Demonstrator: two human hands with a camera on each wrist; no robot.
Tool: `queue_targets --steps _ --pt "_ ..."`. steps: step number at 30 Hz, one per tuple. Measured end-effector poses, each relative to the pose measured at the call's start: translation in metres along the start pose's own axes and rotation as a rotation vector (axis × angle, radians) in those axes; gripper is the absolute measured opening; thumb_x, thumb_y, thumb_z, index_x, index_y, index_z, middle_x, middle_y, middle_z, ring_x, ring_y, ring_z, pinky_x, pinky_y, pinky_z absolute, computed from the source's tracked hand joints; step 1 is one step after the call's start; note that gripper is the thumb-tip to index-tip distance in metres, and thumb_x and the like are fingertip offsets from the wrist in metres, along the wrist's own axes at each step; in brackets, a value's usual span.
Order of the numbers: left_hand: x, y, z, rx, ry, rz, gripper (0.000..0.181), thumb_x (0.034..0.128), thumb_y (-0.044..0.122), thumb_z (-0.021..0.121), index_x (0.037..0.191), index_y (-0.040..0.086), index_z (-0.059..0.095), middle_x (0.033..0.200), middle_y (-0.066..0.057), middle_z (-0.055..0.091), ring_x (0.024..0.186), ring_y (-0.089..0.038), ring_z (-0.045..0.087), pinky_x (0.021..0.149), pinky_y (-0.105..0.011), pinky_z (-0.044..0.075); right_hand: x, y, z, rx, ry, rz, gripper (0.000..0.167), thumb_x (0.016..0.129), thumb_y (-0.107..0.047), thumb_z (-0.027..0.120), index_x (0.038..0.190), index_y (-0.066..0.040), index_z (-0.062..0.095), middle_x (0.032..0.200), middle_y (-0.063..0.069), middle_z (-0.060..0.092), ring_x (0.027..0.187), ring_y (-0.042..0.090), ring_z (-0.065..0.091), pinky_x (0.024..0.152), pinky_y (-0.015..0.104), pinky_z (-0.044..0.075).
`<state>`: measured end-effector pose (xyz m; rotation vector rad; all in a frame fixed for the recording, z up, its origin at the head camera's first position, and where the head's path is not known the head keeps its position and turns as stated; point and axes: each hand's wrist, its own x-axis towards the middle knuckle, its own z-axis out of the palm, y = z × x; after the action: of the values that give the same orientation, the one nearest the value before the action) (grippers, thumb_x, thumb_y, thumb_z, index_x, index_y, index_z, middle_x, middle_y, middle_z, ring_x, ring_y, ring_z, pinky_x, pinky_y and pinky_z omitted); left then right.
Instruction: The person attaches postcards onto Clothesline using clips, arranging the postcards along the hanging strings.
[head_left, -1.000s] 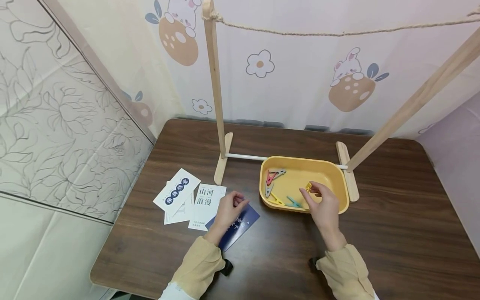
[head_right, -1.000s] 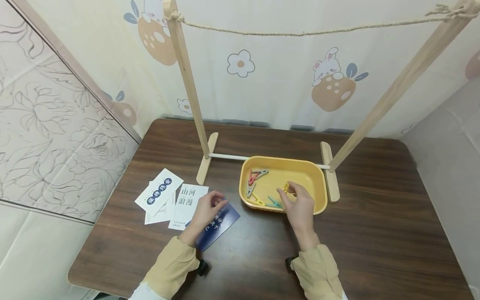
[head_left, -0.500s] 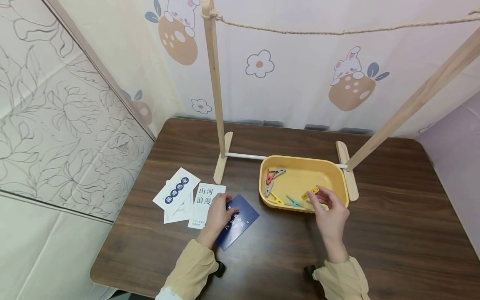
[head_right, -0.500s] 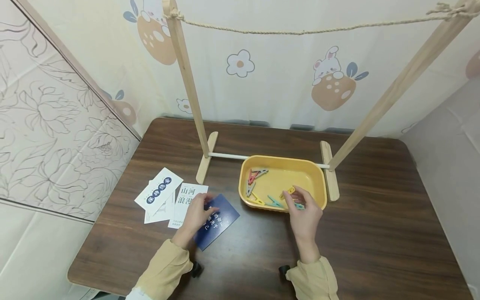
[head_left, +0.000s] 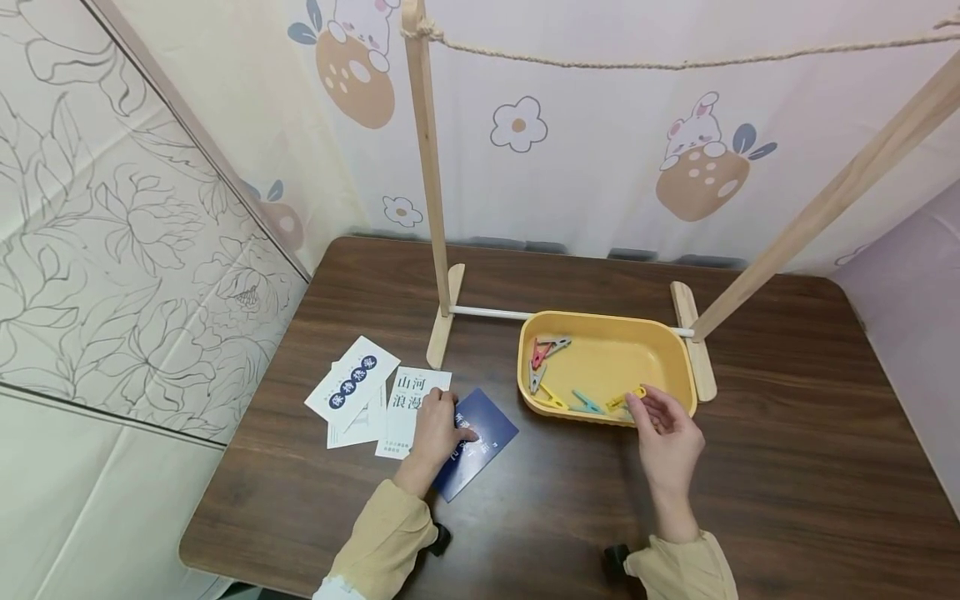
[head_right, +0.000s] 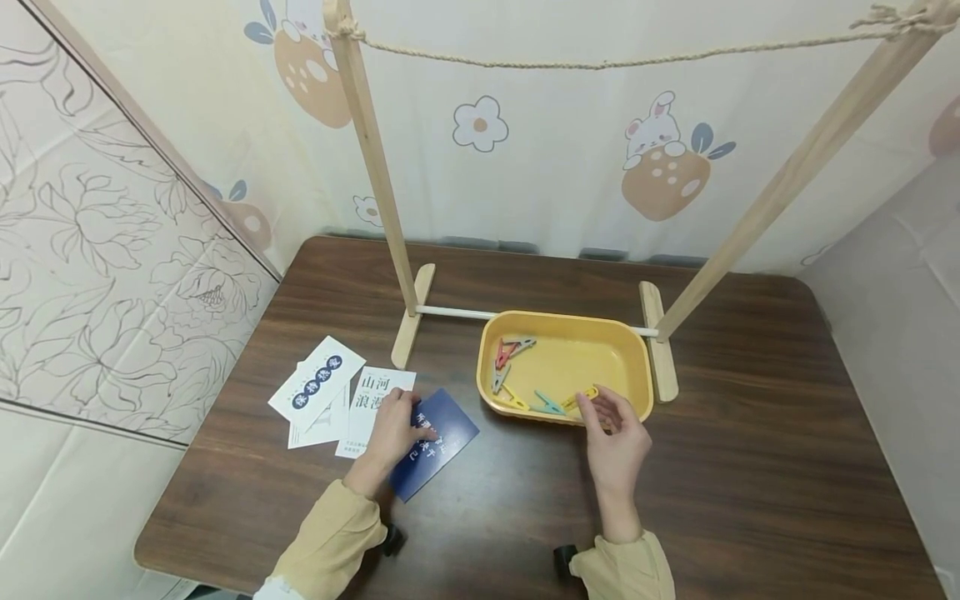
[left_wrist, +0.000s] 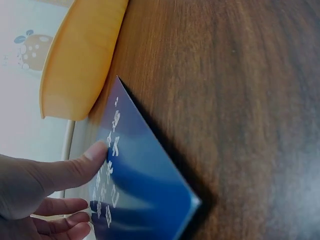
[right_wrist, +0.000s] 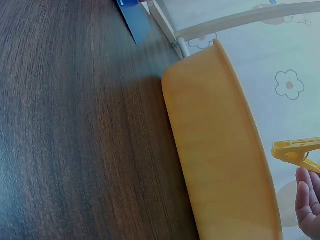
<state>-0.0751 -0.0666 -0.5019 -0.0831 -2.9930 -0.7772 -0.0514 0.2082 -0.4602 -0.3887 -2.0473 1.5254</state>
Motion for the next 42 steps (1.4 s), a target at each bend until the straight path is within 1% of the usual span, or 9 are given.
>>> queue_targets --steps 6,10,13,19,24,27,32,38,42 --pt "0.002 0.001 0.002 -0.005 -0.012 0.000 0.052 0.0491 0.015 0.097 0.081 -0.004 0.061 0.080 -0.013 0.053 0.074 -0.028 0.054 0.070 -0.040 0.048 -0.001 0.003 -0.001 0.001 0.009 0.021 0.023 0.082 0.006 0.073 0.103 0.015 0.068 0.077 -0.029 0.060 0.069 -0.013 0.059 0.065 0.002 0.047" --pt "0.004 0.002 0.003 -0.004 0.015 0.014 0.050 0.0453 0.013 0.097 0.072 -0.002 0.058 0.075 -0.012 0.051 0.070 -0.027 0.052 0.066 -0.039 0.047 -0.001 0.005 -0.001 0.009 0.012 0.037 0.023 0.082 0.005 0.073 0.103 0.015 0.067 0.077 -0.029 0.061 0.069 -0.013 0.059 0.065 0.002 0.047" --pt "0.004 0.003 0.004 0.007 0.033 0.010 0.051 0.0422 0.012 0.098 0.067 -0.001 0.054 0.072 -0.012 0.050 0.067 -0.028 0.051 0.064 -0.039 0.046 -0.002 0.005 -0.001 0.020 0.011 0.049 0.023 0.083 0.005 0.073 0.102 0.015 0.067 0.077 -0.028 0.061 0.069 -0.013 0.059 0.065 0.003 0.048" --pt "0.006 0.004 0.003 0.048 0.034 -0.013 0.055 0.0394 0.013 0.099 0.067 0.000 0.053 0.071 -0.016 0.054 0.067 -0.032 0.057 0.065 -0.041 0.050 -0.005 0.005 -0.001 0.054 0.015 0.066 0.021 0.083 0.006 0.071 0.101 0.017 0.066 0.076 -0.028 0.062 0.068 -0.013 0.060 0.064 0.004 0.049" --pt "0.008 0.003 0.002 0.069 0.046 0.003 0.052 0.0398 0.015 0.098 0.065 0.002 0.055 0.067 -0.015 0.056 0.064 -0.033 0.059 0.061 -0.041 0.050 -0.006 0.004 0.000 0.071 0.020 0.079 0.022 0.083 0.007 0.071 0.101 0.019 0.065 0.075 -0.027 0.063 0.068 -0.012 0.061 0.063 0.004 0.049" --pt "0.009 0.000 0.003 0.042 0.049 0.005 0.048 0.0419 0.013 0.097 0.068 0.000 0.058 0.067 -0.014 0.057 0.065 -0.032 0.059 0.061 -0.040 0.049 -0.006 0.003 0.000 0.078 0.016 0.088 0.022 0.083 0.007 0.071 0.100 0.019 0.065 0.075 -0.025 0.064 0.067 -0.011 0.061 0.063 0.005 0.049" --pt "0.010 -0.003 0.001 -0.043 0.032 -0.020 0.045 0.0465 0.006 0.094 0.076 -0.002 0.062 0.071 -0.014 0.061 0.069 -0.031 0.060 0.066 -0.040 0.049 -0.006 0.001 0.000 0.100 -0.002 0.100 0.021 0.083 0.007 0.071 0.100 0.018 0.065 0.076 -0.022 0.066 0.068 -0.010 0.062 0.063 0.005 0.049" --pt "0.014 -0.003 -0.009 -0.188 -0.034 -0.102 0.034 0.0556 -0.003 0.089 0.079 -0.003 0.063 0.069 -0.012 0.062 0.064 -0.020 0.054 0.062 -0.033 0.047 -0.006 -0.005 -0.002 0.137 -0.014 0.112 0.017 0.083 0.009 0.070 0.099 0.015 0.067 0.076 -0.020 0.067 0.068 -0.009 0.063 0.063 0.005 0.050" --pt "0.016 -0.003 -0.017 -0.243 -0.076 -0.143 0.027 0.0615 -0.003 0.087 0.078 -0.002 0.065 0.067 -0.007 0.059 0.062 -0.014 0.049 0.060 -0.027 0.045 -0.004 -0.010 -0.003 0.189 -0.025 0.117 0.013 0.084 0.010 0.069 0.096 0.010 0.069 0.076 -0.017 0.068 0.068 -0.007 0.064 0.063 0.006 0.050"
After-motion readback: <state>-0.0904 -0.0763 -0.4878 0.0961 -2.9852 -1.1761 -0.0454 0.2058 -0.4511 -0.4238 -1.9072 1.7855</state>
